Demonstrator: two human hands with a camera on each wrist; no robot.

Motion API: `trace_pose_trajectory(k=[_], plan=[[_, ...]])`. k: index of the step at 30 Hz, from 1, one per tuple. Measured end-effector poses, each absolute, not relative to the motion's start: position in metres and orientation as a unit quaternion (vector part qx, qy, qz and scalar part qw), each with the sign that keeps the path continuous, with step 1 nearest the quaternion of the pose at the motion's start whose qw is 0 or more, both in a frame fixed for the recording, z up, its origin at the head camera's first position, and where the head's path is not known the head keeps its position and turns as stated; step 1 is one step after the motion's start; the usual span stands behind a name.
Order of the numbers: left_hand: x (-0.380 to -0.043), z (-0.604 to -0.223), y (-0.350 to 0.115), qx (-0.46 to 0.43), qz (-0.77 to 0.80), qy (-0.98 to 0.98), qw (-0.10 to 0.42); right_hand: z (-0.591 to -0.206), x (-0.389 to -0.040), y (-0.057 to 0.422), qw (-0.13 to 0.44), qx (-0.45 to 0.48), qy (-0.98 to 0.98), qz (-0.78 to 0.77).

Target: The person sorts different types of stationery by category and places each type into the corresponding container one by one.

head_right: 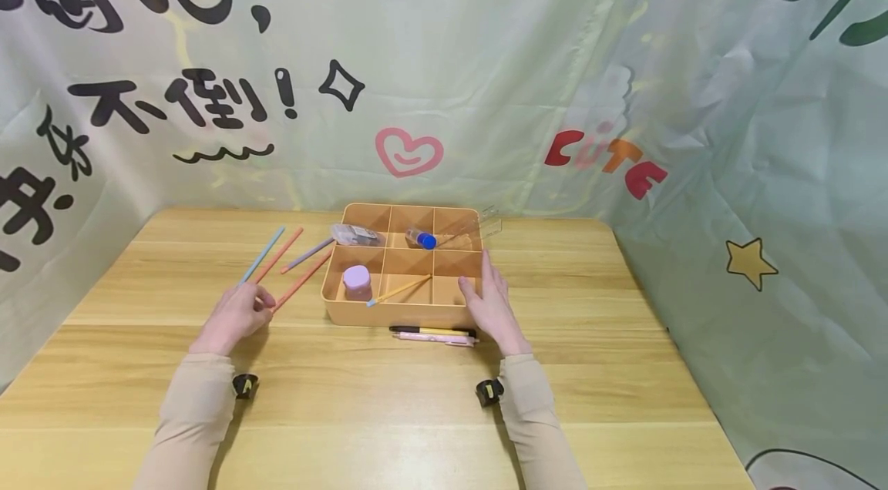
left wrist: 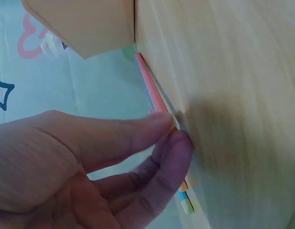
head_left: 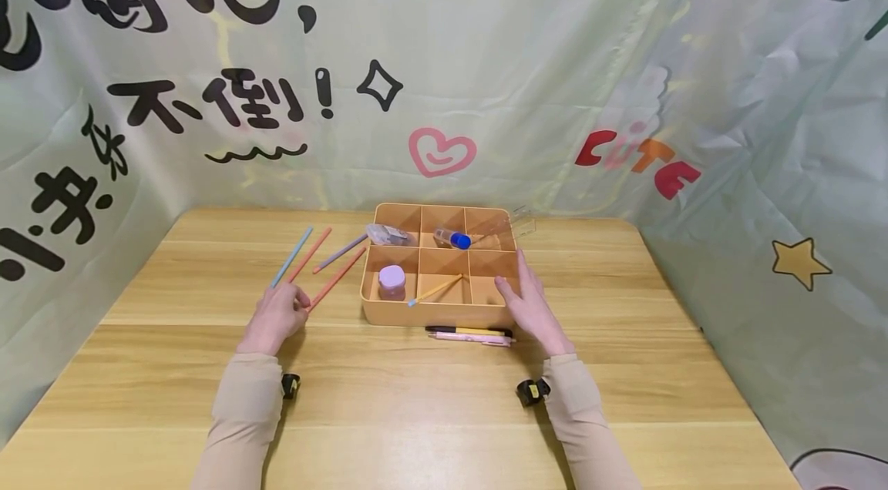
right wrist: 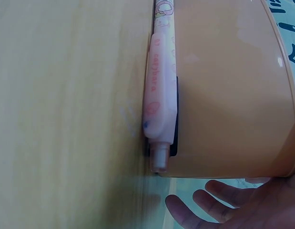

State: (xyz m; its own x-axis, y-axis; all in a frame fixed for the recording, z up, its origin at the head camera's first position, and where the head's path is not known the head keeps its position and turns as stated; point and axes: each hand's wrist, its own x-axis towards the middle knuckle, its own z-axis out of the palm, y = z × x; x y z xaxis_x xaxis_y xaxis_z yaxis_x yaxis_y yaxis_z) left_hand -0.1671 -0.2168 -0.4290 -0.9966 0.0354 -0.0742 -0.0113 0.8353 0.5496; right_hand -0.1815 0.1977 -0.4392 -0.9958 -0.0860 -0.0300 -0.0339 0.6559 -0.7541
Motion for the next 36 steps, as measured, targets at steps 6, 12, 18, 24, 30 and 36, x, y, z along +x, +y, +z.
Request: trace_pose_trajectory(k=[6, 12, 18, 24, 30, 36], plan=[[-0.1662, -0.4278, -0.2164, 0.014, 0.267, 0.963, 0.025, -0.4389, -0.1818, 0.1972, 0.032, -0.033, 0.909, -0.415], [-0.1657, -0.4265, -0.2175, -0.01, 0.276, 0.96, 0.039, -0.4397, -0.1821, 0.1971, 0.034, -0.031, 0.909, -0.414], [-0.1656, -0.4247, -0.2171, -0.03, 0.299, 0.953, 0.042, -0.439, -0.1816, 0.1972, 0.037, -0.031, 0.908, -0.417], [-0.1669, -0.4233, -0.2154, -0.028, 0.305, 0.952, 0.019, -0.4388, -0.1824, 0.198, 0.035, -0.031, 0.909, -0.414], [-0.1661, -0.4232, -0.2156, -0.018, 0.302, 0.953, -0.008, -0.4389, -0.1835, 0.198, 0.032, -0.032, 0.91, -0.413], [-0.1656, -0.4233, -0.2152, -0.008, 0.313, 0.949, -0.03, -0.4391, -0.1834, 0.1974, 0.033, -0.029, 0.909, -0.414]])
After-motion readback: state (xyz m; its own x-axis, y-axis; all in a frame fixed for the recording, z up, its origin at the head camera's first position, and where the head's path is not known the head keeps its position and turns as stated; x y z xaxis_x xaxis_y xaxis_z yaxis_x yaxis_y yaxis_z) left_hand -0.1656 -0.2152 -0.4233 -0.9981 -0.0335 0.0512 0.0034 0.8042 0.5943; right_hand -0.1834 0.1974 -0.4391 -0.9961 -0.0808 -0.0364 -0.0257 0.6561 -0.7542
